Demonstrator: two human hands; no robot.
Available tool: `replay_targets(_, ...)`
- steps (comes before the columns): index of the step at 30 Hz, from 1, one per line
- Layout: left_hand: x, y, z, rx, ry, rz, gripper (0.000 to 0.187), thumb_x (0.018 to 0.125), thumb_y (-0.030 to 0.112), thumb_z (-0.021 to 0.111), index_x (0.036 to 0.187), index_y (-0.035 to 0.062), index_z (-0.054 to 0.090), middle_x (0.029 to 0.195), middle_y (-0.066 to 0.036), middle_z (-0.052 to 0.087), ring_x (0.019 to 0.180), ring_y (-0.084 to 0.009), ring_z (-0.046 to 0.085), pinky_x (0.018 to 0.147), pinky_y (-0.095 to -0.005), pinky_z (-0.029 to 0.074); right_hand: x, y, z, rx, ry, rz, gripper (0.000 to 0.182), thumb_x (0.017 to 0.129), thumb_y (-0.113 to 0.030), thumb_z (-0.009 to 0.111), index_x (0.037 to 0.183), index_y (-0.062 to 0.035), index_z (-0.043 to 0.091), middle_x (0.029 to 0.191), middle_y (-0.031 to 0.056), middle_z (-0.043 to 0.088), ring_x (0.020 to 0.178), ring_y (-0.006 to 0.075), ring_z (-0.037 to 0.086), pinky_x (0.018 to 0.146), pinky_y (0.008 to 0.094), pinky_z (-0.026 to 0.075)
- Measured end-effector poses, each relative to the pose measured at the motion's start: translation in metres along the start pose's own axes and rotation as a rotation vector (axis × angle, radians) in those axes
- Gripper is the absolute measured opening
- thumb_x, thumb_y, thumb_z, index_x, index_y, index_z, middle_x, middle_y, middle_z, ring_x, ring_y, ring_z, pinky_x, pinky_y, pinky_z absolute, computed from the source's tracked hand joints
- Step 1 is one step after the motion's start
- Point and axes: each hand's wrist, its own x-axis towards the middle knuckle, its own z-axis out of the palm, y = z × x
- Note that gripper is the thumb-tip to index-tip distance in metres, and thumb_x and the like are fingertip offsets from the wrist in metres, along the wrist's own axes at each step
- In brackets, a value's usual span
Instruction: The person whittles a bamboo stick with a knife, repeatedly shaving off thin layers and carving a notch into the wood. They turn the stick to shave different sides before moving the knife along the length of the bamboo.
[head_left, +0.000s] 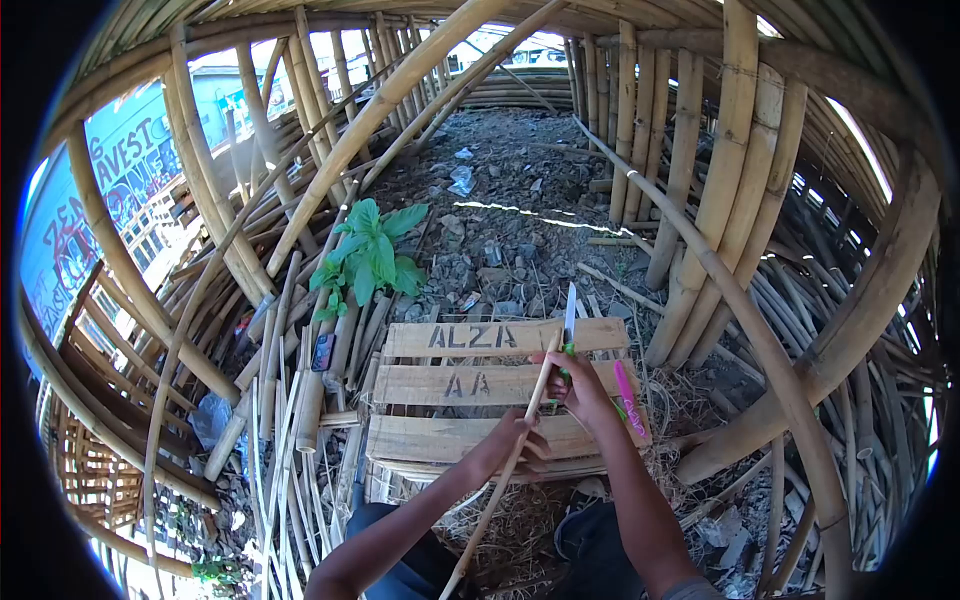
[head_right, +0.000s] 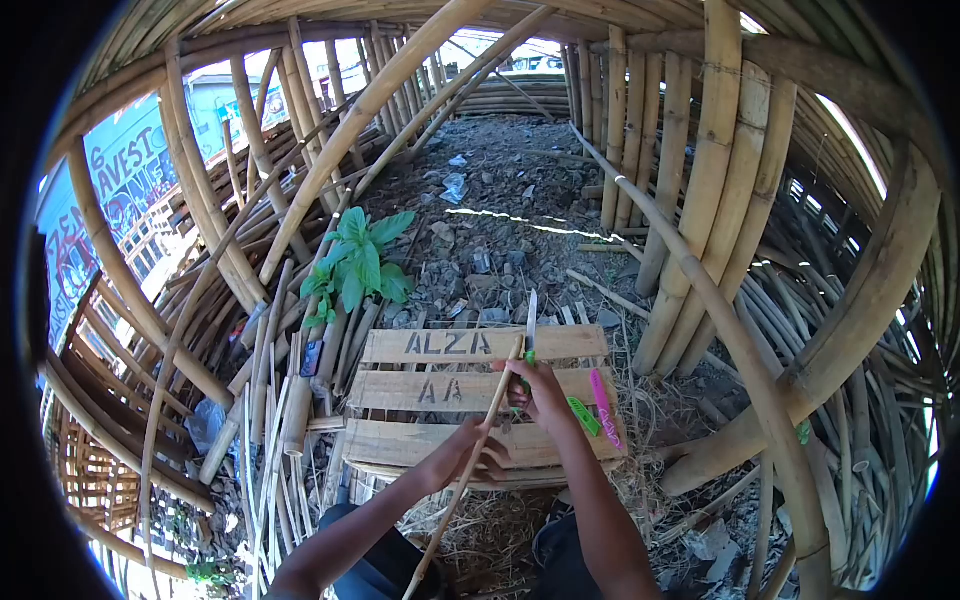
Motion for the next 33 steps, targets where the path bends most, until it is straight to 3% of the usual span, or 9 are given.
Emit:
replay_targets(3, 0.016, 0.000, 0.010, -0.432, -0.065, 0.049, 0.034, 0.094, 0.037, 0.045, 0.116, 0.0113, 0.039, 0.086, -0.012, 0.055, 0.059, -0.0197, 0.060, 0.053, -0.0293, 0.052, -0.012, -0.009, -0.001, -0.033, 0.040, 0.014, 0.037, 0.087, -0.030, 0.057, 0.109, -0.0011, 0.061, 0.055, -0.0045, 0.039, 0.047, 0.0055, 0.037, 0.044, 0.0211, 0.029)
replay_targets(6, 0.019, 0.007, -0.012, -0.445, -0.194, 0.053, 0.021, 0.096, 0.030, 0.044, 0.099, 0.0094, 0.045, 0.062, -0.001, 0.042, 0.038, -0.0095, 0.039, 0.035, -0.0237, 0.033, -0.004, -0.003, 0.016, -0.051, 0.083, -0.023, 0.038, 0.088, -0.031, 0.055, 0.110, -0.0005, 0.061, 0.057, -0.0053, 0.038, 0.048, 0.0040, 0.036, 0.044, 0.0210, 0.029)
replay_targets(10, -0.002, 0.016, -0.012, -0.452, -0.189, 0.109, 0.016, 0.096, 0.026, 0.046, 0.092, 0.0105, 0.042, 0.061, 0.000, 0.042, 0.035, -0.0082, 0.037, 0.031, -0.0224, 0.030, -0.018, -0.009, 0.030, -0.197, 0.207, -0.122, 0.035, 0.089, -0.031, 0.054, 0.102, 0.0007, 0.061, 0.056, -0.0046, 0.037, 0.047, 0.0052, 0.034, 0.045, 0.0218, 0.028)
replay_targets(12, -0.015, 0.014, -0.022, -0.453, -0.157, 0.118, 0.015, 0.096, 0.025, 0.046, 0.093, 0.0106, 0.042, 0.060, -0.001, 0.042, 0.035, -0.0082, 0.037, 0.031, -0.0224, 0.030, -0.021, -0.006, 0.032, -0.183, 0.223, -0.192, 0.029, 0.090, -0.028, 0.053, 0.083, -0.0011, 0.060, 0.053, -0.0042, 0.035, 0.045, 0.0066, 0.034, 0.045, 0.0222, 0.027)
replay_targets(16, -0.039, 0.017, -0.042, -0.396, -0.058, 0.139, 0.014, 0.096, 0.022, 0.047, 0.095, 0.0108, 0.038, 0.059, -0.001, 0.042, 0.035, -0.0085, 0.037, 0.031, -0.0228, 0.032, -0.025, 0.003, 0.023, -0.319, 0.177, -0.225, 0.029, 0.089, -0.021, 0.054, 0.066, -0.0039, 0.052, 0.051, -0.0038, 0.036, 0.045, 0.0063, 0.033, 0.045, 0.0234, 0.027)
replay_targets(18, -0.046, 0.016, -0.047, -0.366, -0.047, 0.144, 0.016, 0.096, 0.022, 0.047, 0.095, 0.0105, 0.036, 0.059, -0.002, 0.042, 0.035, -0.0089, 0.038, 0.032, -0.0231, 0.032, -0.027, 0.004, 0.034, -0.752, 0.309, -0.300, 0.031, 0.086, -0.013, 0.057, 0.059, -0.0027, 0.048, 0.047, -0.0012, 0.037, 0.045, 0.0062, 0.034, 0.045, 0.0259, 0.027)
replay_targets(21, -0.051, 0.016, -0.051, -0.459, -0.132, 0.118, 0.017, 0.096, 0.022, 0.048, 0.096, 0.0103, 0.035, 0.059, -0.002, 0.042, 0.036, -0.0089, 0.038, 0.032, -0.0231, 0.032, -0.025, 0.005, 0.048, -1.092, 0.313, -0.324, 0.029, 0.086, -0.012, 0.059, 0.060, -0.0002, 0.051, 0.046, 0.0006, 0.039, 0.045, 0.0066, 0.034, 0.044, 0.0289, 0.027)
replay_targets(31, -0.048, 0.003, -0.066, -0.789, -0.421, -0.013, 0.021, 0.093, 0.031, 0.047, 0.084, 0.0151, 0.038, 0.049, 0.002, 0.036, 0.032, -0.0039, 0.028, 0.027, -0.0179, 0.024, -0.011, 0.018, 0.070, -1.147, 0.203, -0.241, 0.036, 0.087, -0.023, 0.061, 0.064, 0.0048, 0.055, 0.044, 0.0099, 0.036, 0.045, 0.0101, 0.031, 0.043, 0.0330, 0.029)
replay_targets(33, -0.043, -0.002, -0.068, -0.795, -0.424, -0.033, 0.022, 0.093, 0.032, 0.048, 0.083, 0.0155, 0.037, 0.049, 0.002, 0.035, 0.032, -0.0035, 0.027, 0.027, -0.0174, 0.023, -0.006, 0.026, 0.062, -1.205, 0.159, -0.163, 0.037, 0.087, -0.023, 0.060, 0.063, 0.0039, 0.054, 0.045, 0.0131, 0.040, 0.041, 0.0167, 0.037, 0.044, 0.0363, 0.031)
